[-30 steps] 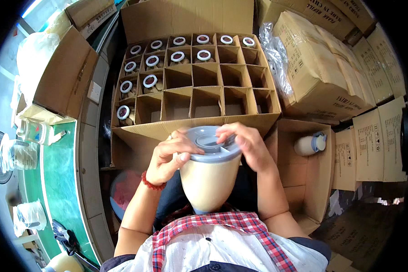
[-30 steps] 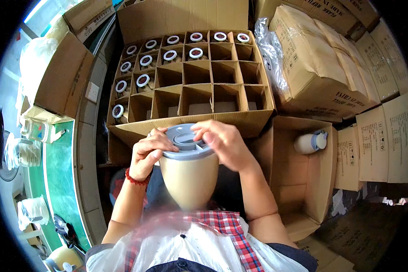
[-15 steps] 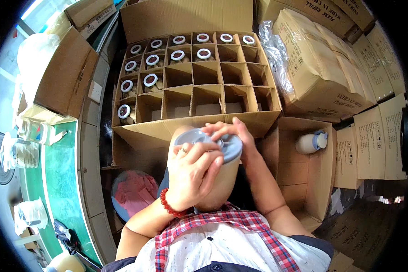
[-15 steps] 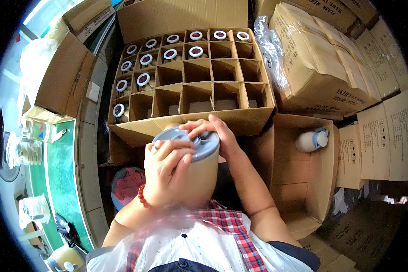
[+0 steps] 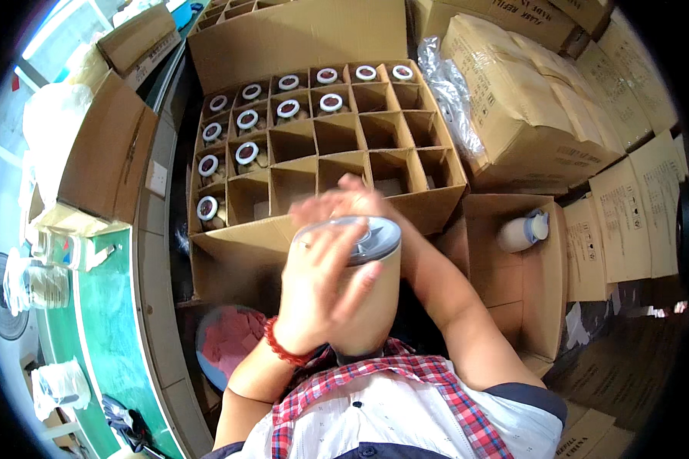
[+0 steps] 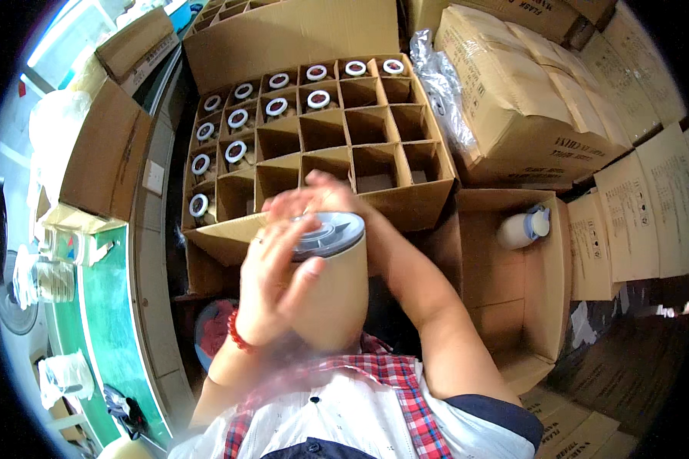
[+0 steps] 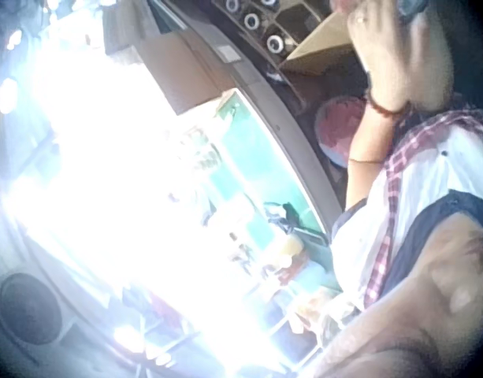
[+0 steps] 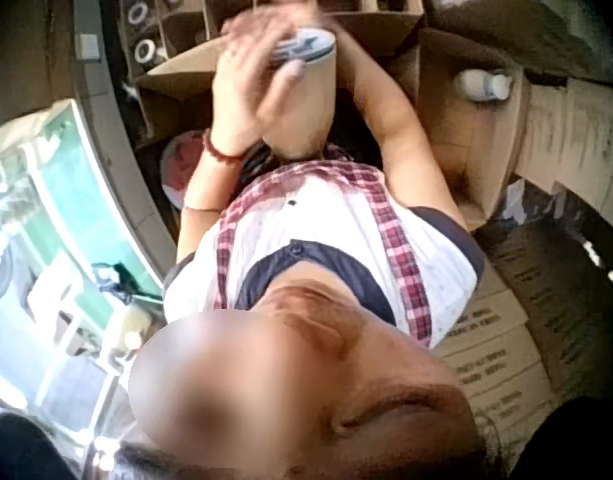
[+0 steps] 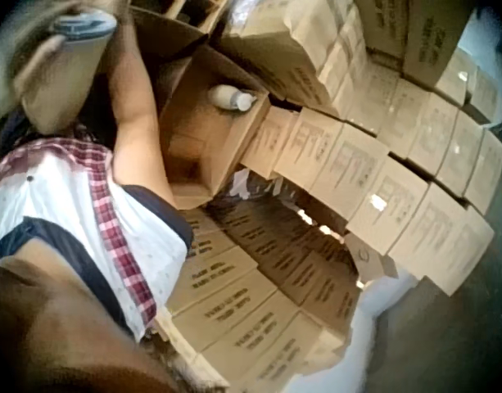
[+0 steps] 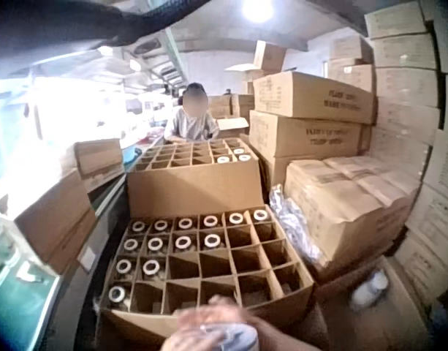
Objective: The person assembles small containers by inserting a metal filter into a beige cup, securing a gray lid, and placing the unit into a clear plastic bag. The person repeats this sequence for multiple units, handling each one individually.
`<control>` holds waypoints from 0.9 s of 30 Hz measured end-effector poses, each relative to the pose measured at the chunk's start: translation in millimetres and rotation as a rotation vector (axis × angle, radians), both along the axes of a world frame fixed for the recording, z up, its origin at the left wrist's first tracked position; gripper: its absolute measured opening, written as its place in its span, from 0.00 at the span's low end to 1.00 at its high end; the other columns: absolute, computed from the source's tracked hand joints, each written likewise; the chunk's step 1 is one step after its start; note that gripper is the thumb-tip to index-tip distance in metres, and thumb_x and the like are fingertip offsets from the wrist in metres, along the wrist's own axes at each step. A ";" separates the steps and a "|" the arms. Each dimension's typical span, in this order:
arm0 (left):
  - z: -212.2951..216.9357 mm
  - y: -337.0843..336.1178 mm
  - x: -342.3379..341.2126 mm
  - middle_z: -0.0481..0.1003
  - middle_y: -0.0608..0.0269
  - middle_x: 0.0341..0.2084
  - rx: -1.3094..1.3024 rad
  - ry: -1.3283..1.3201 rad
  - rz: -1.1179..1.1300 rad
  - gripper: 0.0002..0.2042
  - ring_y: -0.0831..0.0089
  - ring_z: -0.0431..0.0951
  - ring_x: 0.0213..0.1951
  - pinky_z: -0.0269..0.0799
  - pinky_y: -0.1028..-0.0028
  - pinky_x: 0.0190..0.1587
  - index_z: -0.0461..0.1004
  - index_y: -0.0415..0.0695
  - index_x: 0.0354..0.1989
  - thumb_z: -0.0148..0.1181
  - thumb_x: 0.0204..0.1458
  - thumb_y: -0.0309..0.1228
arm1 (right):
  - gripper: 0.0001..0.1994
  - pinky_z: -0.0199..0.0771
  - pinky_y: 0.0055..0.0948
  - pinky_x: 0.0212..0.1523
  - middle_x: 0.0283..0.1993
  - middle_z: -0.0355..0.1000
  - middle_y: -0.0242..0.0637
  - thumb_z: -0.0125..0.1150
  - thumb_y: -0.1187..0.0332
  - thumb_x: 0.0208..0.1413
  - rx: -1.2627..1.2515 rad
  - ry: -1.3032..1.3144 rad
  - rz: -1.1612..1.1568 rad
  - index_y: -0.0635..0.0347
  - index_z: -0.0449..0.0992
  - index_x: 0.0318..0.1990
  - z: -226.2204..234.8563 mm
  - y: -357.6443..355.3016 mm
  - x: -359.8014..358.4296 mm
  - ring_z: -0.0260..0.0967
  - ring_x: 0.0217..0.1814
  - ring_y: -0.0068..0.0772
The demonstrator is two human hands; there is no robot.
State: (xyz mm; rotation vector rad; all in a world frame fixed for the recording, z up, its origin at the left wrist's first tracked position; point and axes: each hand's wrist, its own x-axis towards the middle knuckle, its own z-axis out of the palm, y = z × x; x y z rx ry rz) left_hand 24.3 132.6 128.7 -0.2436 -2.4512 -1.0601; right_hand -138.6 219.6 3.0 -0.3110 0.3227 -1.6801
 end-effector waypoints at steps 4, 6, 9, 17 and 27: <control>-14.1 -16.3 2.0 0.79 0.58 0.33 0.037 -0.071 -0.147 0.09 0.63 0.74 0.48 0.59 0.61 0.58 0.81 0.42 0.35 0.58 0.51 0.31 | 0.40 0.52 0.37 0.71 0.65 0.61 0.53 0.36 0.41 0.63 0.016 0.164 0.082 0.76 0.61 0.62 15.0 23.2 9.5 0.58 0.68 0.43; -60.7 -58.6 -2.2 0.79 0.55 0.40 0.413 -0.013 -0.377 0.09 0.54 0.66 0.59 0.46 0.50 0.67 0.81 0.44 0.33 0.56 0.55 0.34 | 0.38 0.55 0.33 0.69 0.65 0.62 0.50 0.33 0.41 0.66 0.327 0.620 -0.132 0.72 0.61 0.63 38.2 60.6 20.7 0.60 0.67 0.35; -130.2 -77.0 -1.5 0.73 0.47 0.51 1.234 -0.150 -0.491 0.14 0.47 0.52 0.68 0.43 0.50 0.68 0.80 0.46 0.32 0.53 0.60 0.41 | 0.35 0.62 0.32 0.63 0.61 0.65 0.54 0.36 0.45 0.67 0.552 1.505 -0.392 0.74 0.63 0.60 79.7 88.8 59.6 0.65 0.64 0.43; -29.5 -23.5 -2.9 0.76 0.51 0.43 0.443 -0.092 -0.073 0.12 0.60 0.74 0.50 0.63 0.63 0.58 0.77 0.38 0.38 0.54 0.58 0.34 | 0.33 0.62 0.40 0.63 0.56 0.71 0.51 0.37 0.46 0.66 0.443 0.493 -0.235 0.71 0.67 0.59 28.6 52.9 -1.8 0.68 0.61 0.45; -93.5 -78.3 -8.4 0.70 0.52 0.57 0.898 -0.131 -0.653 0.10 0.53 0.49 0.70 0.41 0.53 0.69 0.82 0.46 0.36 0.58 0.57 0.37 | 0.35 0.55 0.35 0.68 0.65 0.61 0.52 0.32 0.44 0.67 0.391 1.078 -0.215 0.71 0.63 0.63 59.2 76.6 36.1 0.58 0.69 0.40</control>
